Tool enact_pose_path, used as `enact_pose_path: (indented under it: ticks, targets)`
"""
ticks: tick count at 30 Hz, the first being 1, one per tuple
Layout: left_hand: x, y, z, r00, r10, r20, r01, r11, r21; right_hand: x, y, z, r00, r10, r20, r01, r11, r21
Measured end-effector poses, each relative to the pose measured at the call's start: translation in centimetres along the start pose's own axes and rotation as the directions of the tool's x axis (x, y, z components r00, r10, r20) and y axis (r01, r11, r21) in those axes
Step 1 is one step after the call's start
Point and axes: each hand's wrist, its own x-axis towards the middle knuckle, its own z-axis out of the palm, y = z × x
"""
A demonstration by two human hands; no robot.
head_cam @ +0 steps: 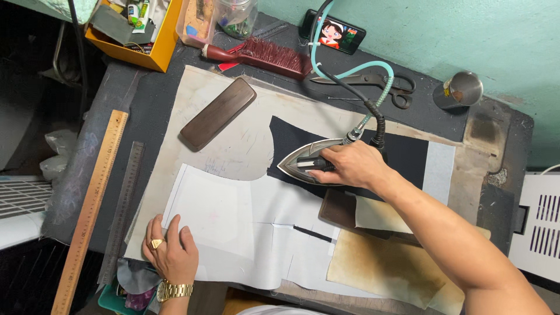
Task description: The person irons a piece of black fabric on a board using a steam iron and a wooden block, then cuts the fabric with shears.
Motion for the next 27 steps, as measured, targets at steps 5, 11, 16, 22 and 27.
enact_pose_path:
  ticks: [5, 11, 16, 22, 27]
  targets:
    - [0.2, 0.2, -0.2, 1.0, 0.006, -0.027, -0.006, 1.0, -0.001, 1.7, -1.4, -0.2, 0.999, 0.034, 0.039, -0.035, 0.999, 0.011]
    - [0.2, 0.0, -0.1, 0.999, 0.007, -0.045, -0.007, 1.0, -0.013, 3.2, -2.4, 0.0, 0.999, 0.044, 0.021, -0.044, 0.999, 0.013]
    - [0.2, 0.0, -0.2, 1.0, 0.015, -0.027, -0.016, 1.0, -0.017, 3.0, -2.1, 0.0, 1.0, 0.022, 0.019, -0.022, 1.0, 0.012]
    - [0.2, 0.1, -0.3, 0.999, -0.004, -0.038, 0.003, 1.0, -0.02, 2.2, -1.8, 0.2, 1.0, 0.024, -0.011, -0.024, 1.0, -0.012]
    - [0.1, -0.2, -0.2, 0.999, -0.001, -0.034, 0.001, 1.0, -0.024, 4.4, -3.5, -1.4, 0.932, 0.353, 0.076, -0.356, 0.934, 0.025]
